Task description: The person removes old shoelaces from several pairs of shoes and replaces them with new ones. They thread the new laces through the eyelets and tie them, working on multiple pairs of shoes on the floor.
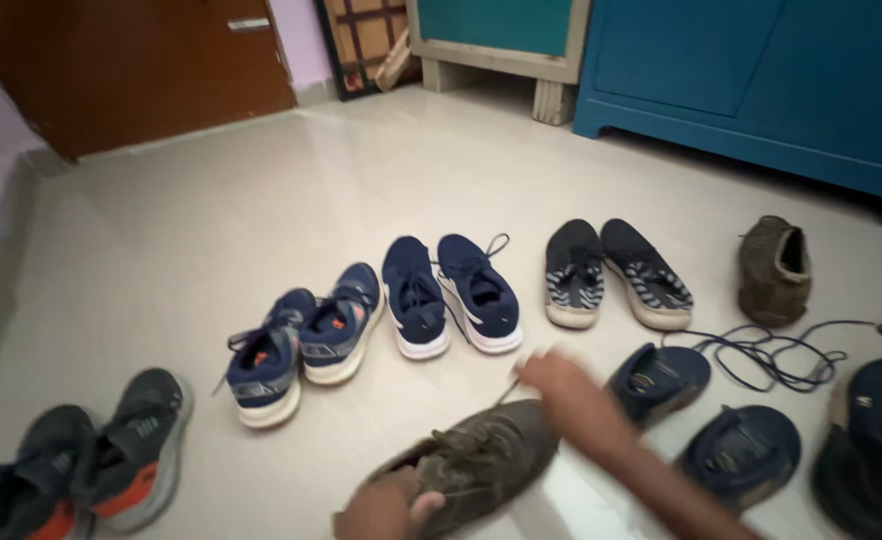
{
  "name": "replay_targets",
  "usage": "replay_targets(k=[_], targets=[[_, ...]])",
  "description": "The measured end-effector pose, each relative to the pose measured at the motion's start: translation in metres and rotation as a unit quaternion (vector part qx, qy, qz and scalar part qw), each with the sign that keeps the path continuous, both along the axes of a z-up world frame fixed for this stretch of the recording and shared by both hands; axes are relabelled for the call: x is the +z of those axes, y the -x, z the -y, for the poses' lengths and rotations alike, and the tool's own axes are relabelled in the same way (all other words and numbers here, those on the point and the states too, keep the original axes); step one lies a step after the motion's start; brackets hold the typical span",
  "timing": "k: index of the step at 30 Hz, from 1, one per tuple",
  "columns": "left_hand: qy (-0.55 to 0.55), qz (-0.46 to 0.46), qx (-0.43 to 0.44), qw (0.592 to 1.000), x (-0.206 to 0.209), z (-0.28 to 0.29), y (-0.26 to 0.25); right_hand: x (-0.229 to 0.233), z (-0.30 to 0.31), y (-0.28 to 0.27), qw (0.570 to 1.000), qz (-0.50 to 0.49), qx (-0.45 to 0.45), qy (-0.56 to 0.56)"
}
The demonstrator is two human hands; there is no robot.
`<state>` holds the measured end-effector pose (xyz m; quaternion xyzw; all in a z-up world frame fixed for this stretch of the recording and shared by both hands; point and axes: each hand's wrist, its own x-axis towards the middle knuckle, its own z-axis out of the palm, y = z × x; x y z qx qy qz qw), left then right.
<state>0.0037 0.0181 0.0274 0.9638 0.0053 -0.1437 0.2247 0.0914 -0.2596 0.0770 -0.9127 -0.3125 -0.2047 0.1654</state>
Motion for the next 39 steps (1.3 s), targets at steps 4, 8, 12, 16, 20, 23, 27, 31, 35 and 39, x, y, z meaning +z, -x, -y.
replay_targets(k=[4,8,12,16,20,23,27,31,35,39], targets=[[0.028,-0.042,0.035,0.998,0.014,-0.012,0.009,0.037,0.055,-0.031,0.985,-0.058,-0.151,-0.061],[0.004,0.007,0.014,1.000,0.021,-0.009,0.017,0.034,0.041,-0.036,0.986,0.013,-0.163,0.038],[-0.039,0.005,0.040,0.998,0.034,-0.001,0.022,0.009,-0.009,0.003,0.986,-0.123,-0.071,-0.085],[-0.030,0.039,0.035,0.998,0.044,0.002,0.028,-0.022,-0.060,0.040,0.928,-0.327,-0.116,-0.133],[-0.045,0.013,0.054,0.997,0.053,0.006,0.030,-0.034,-0.086,0.055,0.872,-0.384,-0.099,-0.287],[-0.048,0.022,0.046,0.998,0.054,0.007,0.028,-0.032,-0.096,0.056,0.861,-0.393,-0.085,-0.310],[-0.022,0.097,0.042,0.994,0.039,0.005,0.028,-0.024,-0.099,0.056,0.868,-0.421,-0.119,-0.234],[-0.051,0.157,0.043,0.985,0.024,0.005,0.022,-0.014,-0.091,0.056,0.926,-0.328,-0.127,-0.139],[-0.062,0.168,0.073,0.981,0.012,0.006,0.020,-0.020,-0.081,0.061,0.919,-0.355,-0.138,-0.106],[-0.114,0.161,0.057,0.979,0.006,0.008,0.019,-0.037,-0.073,0.072,0.715,-0.585,0.015,-0.383]])
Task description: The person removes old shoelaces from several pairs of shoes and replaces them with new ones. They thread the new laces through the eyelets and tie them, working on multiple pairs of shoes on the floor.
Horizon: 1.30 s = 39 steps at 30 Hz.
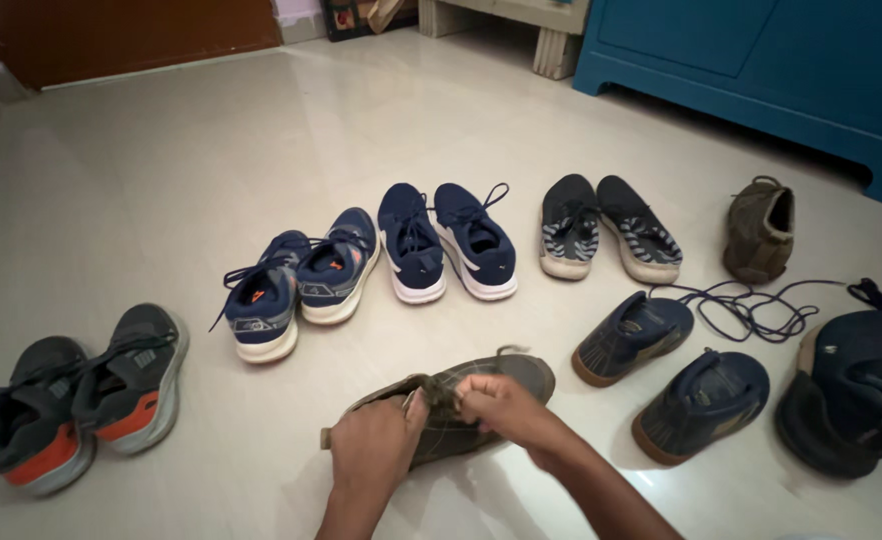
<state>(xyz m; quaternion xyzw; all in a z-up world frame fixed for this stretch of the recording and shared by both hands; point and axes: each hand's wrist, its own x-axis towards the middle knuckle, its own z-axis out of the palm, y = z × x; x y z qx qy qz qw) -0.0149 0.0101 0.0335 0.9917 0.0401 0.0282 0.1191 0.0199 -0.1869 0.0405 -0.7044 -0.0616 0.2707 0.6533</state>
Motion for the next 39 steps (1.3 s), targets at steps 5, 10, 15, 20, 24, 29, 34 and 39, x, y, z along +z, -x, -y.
replay_targets(k=[5,10,15,20,24,29,34,39], targets=[[0.012,0.022,-0.009,1.000,0.000,-0.001,0.000,-0.013,0.011,0.000,0.931,-0.083,-0.084,-0.346],[0.034,0.018,-0.007,0.999,0.007,0.002,0.000,0.000,0.027,-0.002,0.874,-0.055,-0.041,-0.481],[0.046,-0.034,0.010,0.998,0.009,0.001,0.000,0.011,0.018,0.010,0.772,-0.030,0.002,-0.635],[0.051,-0.011,0.020,0.998,0.007,0.005,0.003,0.020,0.052,-0.026,0.930,0.128,-0.197,-0.284],[0.046,-0.067,0.055,0.995,0.011,0.014,0.008,0.024,0.089,-0.052,0.972,-0.017,-0.113,0.205],[0.105,-0.206,0.048,0.972,0.022,0.008,0.005,0.027,0.099,-0.030,0.821,0.157,0.067,0.545],[0.145,-0.207,0.009,0.968,0.027,-0.005,0.002,0.012,0.046,-0.018,0.926,0.272,-0.019,0.261],[0.218,-0.150,-0.054,0.963,0.032,-0.023,0.001,-0.006,-0.003,-0.014,0.955,0.230,-0.058,0.180]])
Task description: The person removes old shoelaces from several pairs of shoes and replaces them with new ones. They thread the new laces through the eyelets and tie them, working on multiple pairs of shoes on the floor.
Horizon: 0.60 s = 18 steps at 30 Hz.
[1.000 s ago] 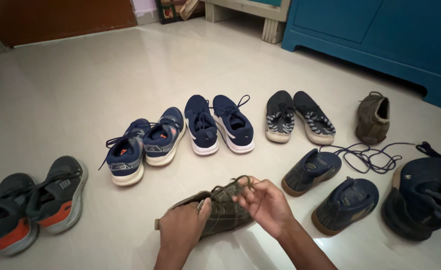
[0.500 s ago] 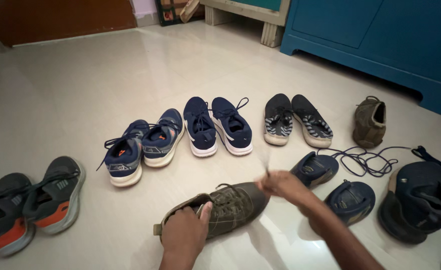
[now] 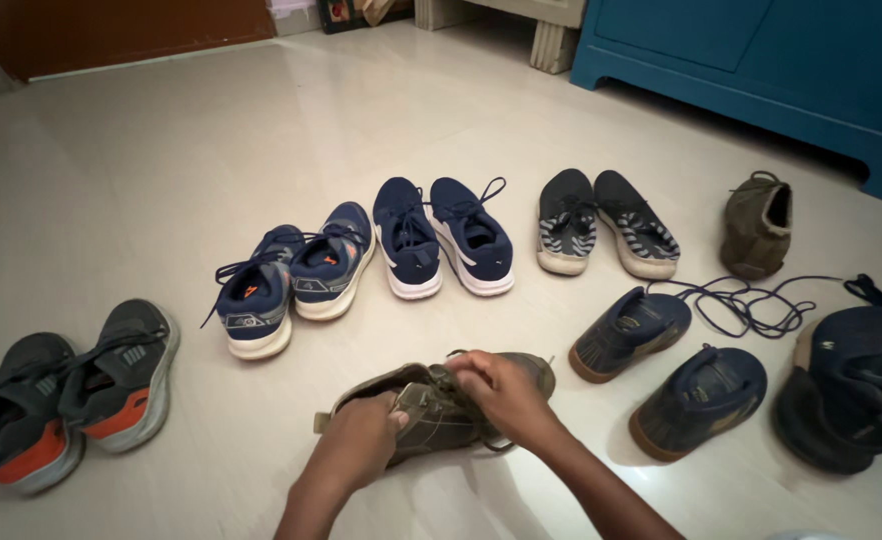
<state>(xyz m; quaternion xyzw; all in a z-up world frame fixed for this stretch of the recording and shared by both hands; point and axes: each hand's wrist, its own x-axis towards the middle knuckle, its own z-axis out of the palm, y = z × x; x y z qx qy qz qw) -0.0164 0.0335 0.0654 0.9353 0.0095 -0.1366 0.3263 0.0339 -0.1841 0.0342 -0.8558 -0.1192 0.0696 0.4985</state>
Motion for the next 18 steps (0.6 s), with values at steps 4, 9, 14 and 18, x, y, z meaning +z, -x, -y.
replay_targets(k=[4,9,14,18], targets=[[-0.064,-0.018,-0.003,0.998,0.001,-0.002,-0.006,0.005,-0.012,-0.003,0.997,-0.046,0.014,-0.056],[-0.084,0.014,0.088,0.992,-0.006,0.006,-0.011,0.033,-0.013,-0.012,0.958,0.255,-0.039,0.125],[-0.039,0.031,0.103,0.993,0.000,-0.001,-0.014,0.046,-0.022,0.001,0.984,-0.038,-0.050,0.167],[0.065,0.033,0.132,0.989,0.010,-0.003,-0.008,0.030,-0.027,0.019,0.989,-0.098,-0.082,0.075]])
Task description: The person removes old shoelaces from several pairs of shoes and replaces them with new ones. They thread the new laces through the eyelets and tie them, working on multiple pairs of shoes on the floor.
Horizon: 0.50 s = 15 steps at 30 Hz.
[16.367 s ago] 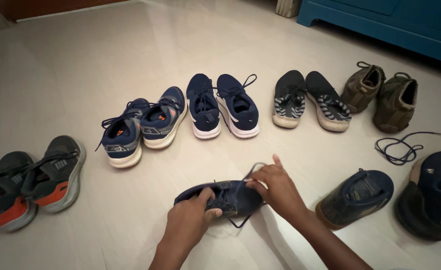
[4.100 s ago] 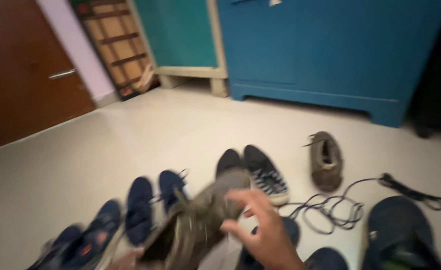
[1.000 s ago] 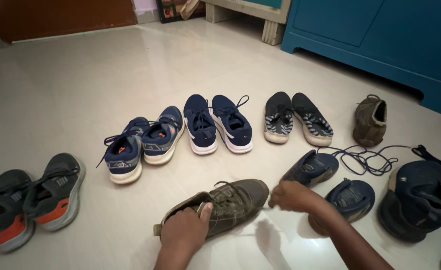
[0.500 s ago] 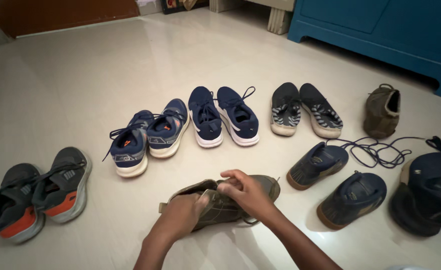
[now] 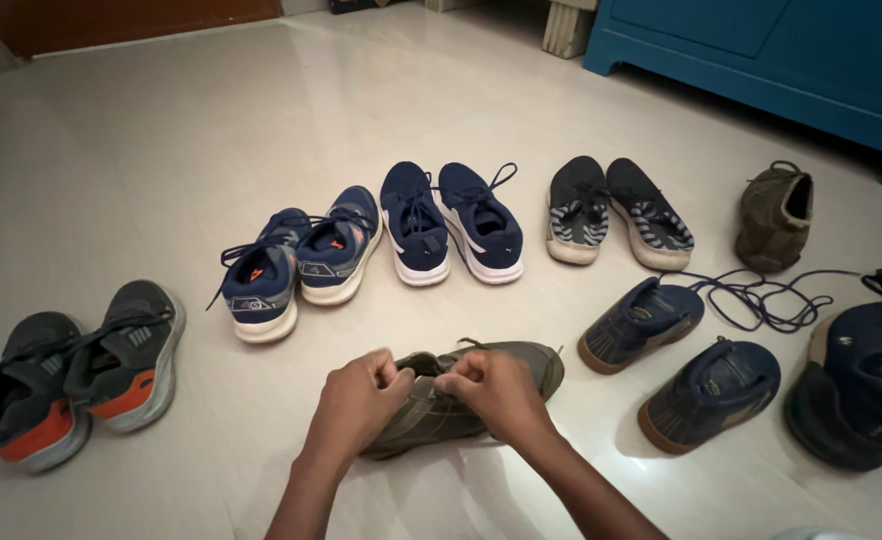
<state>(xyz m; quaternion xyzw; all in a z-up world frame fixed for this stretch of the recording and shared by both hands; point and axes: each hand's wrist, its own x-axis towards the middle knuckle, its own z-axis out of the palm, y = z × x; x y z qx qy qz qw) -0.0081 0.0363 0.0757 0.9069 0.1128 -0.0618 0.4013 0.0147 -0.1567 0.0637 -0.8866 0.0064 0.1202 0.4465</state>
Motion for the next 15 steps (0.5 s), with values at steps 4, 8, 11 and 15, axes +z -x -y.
replay_targets(k=[4,8,11,15], targets=[[-0.017,-0.057,-0.008,0.998,0.015,0.001,0.003,-0.015,0.002,0.001,0.992,0.007,-0.036,-0.117],[0.020,-0.010,-0.064,0.998,0.022,0.002,0.005,-0.030,0.003,-0.001,0.997,0.061,-0.005,-0.049],[0.021,-0.051,-0.065,0.996,0.026,0.003,0.005,-0.039,0.006,-0.002,0.992,0.122,0.038,-0.012],[0.044,-0.046,-0.056,0.996,0.027,0.001,0.010,-0.053,0.022,0.005,0.956,0.072,0.127,-0.255]])
